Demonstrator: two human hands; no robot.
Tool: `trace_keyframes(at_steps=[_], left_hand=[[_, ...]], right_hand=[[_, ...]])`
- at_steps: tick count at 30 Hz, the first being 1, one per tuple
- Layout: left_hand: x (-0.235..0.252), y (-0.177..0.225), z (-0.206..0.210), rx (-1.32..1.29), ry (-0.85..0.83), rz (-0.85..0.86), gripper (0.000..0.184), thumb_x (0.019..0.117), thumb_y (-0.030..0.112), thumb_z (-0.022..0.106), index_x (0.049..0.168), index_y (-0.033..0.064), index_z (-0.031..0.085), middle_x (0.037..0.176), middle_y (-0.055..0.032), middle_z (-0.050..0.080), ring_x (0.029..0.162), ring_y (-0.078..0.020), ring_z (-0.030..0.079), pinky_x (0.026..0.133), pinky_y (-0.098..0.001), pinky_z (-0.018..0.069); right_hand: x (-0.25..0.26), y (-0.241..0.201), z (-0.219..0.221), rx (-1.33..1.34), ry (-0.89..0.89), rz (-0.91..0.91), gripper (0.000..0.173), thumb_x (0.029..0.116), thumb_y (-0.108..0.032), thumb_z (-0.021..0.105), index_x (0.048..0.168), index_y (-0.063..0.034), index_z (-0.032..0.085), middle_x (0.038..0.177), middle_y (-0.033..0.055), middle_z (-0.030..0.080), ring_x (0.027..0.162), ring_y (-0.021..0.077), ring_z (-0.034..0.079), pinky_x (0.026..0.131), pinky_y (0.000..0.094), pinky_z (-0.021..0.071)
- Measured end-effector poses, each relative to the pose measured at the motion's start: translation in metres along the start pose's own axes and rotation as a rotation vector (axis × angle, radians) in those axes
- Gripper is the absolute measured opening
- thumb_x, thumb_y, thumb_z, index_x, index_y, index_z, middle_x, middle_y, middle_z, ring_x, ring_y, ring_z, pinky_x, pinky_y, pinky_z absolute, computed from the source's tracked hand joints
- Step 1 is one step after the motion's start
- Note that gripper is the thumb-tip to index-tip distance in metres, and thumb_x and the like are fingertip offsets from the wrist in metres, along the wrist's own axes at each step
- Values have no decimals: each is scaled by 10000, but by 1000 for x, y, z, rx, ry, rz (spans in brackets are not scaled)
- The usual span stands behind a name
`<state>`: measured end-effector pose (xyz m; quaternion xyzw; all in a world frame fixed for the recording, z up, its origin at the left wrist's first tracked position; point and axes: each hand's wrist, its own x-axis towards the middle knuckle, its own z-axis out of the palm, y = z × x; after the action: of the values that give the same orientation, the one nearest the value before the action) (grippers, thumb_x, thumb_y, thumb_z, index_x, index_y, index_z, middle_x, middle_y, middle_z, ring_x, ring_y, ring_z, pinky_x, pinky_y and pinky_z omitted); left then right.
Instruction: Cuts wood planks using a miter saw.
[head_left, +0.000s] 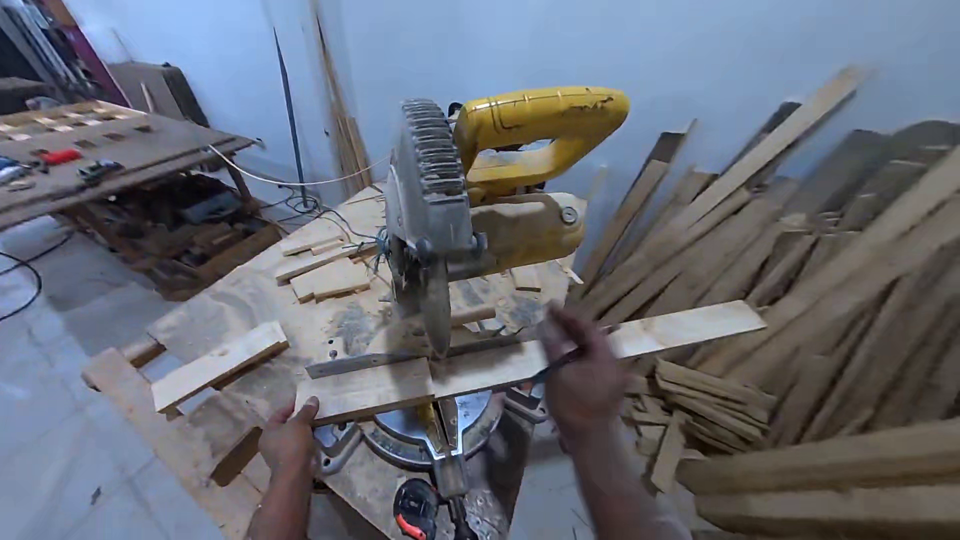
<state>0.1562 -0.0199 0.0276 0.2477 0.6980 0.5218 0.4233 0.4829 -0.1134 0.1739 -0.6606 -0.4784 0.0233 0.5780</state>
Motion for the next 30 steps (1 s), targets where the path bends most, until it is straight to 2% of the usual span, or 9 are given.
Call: trace_keyframes(at_steps=[3, 5, 7, 9, 14, 16, 19, 23, 30], left_hand=[[4, -1, -2, 13, 11, -21, 353, 900, 141, 795, 1205, 1, 685, 1084, -195, 720, 973, -316, 709, 851, -526, 586], [5, -2, -3, -4, 13, -22, 348, 891, 138, 804, 1194, 10, 694, 1065, -186, 730, 957, -309, 719, 841, -521, 595], [4, -1, -6, -38, 20, -27, 353, 897, 129, 796, 1210, 7, 690, 1070, -184, 731, 958, -305, 721, 842, -515, 599], [2, 4, -10, -63, 37, -46, 358, 914, 129, 780, 1228, -2, 671, 1066, -190, 719, 908, -299, 708, 788, -496, 593], [2, 6, -16, -77, 33, -73, 360, 916, 148, 783, 1228, 11, 665, 1030, -177, 717, 814, -275, 696, 696, -455, 588], [4, 5, -18, -55, 26, -73, 360, 913, 178, 793, 1223, 32, 679, 1030, -173, 723, 844, -285, 707, 728, -475, 596], [6, 5, -20, -5, 29, -88, 383, 900, 209, 810, 1225, 48, 686, 1067, -175, 717, 909, -303, 695, 787, -512, 575], [12, -2, -19, 6, 52, -87, 390, 876, 213, 831, 1215, 64, 706, 1064, -166, 724, 910, -305, 703, 789, -533, 581], [12, -3, -16, 4, 75, -70, 340, 856, 195, 848, 1156, 80, 738, 1042, -137, 736, 957, -291, 705, 848, -544, 570]], right_hand=[[86, -99, -51, -136, 161, -512, 508, 981, -363, 660, 1328, 7, 623, 1251, 192, 672, 1103, 207, 661, 939, 381, 548], [148, -147, -52, -360, -39, -630, 659, 947, -518, 640, 1408, -51, 574, 1343, 195, 628, 1244, 280, 604, 1046, 479, 493], [194, -167, -30, -583, -295, -641, 583, 873, -587, 697, 1246, -141, 656, 1094, 127, 700, 1024, 309, 676, 848, 575, 528], [214, -177, -16, -740, -489, -631, 541, 818, -600, 747, 1106, -148, 676, 949, 105, 690, 909, 331, 675, 740, 609, 512], [177, -194, -29, -838, -930, -464, 419, 754, -561, 843, 853, -183, 693, 665, 19, 624, 596, 195, 617, 522, 480, 509], [148, -179, -37, -841, -1090, -424, 429, 731, -607, 839, 904, -244, 689, 697, -42, 636, 599, 130, 618, 534, 424, 545], [87, -139, -51, -891, -973, -550, 402, 720, -578, 836, 954, -313, 643, 702, -111, 597, 595, 85, 601, 499, 384, 525], [41, -89, -56, -872, -671, -779, 319, 692, -510, 734, 861, -266, 619, 618, -86, 541, 529, 143, 597, 412, 419, 465], [35, -81, -56, -877, -632, -826, 314, 715, -502, 671, 772, -208, 579, 597, -39, 514, 507, 188, 583, 395, 421, 434]])
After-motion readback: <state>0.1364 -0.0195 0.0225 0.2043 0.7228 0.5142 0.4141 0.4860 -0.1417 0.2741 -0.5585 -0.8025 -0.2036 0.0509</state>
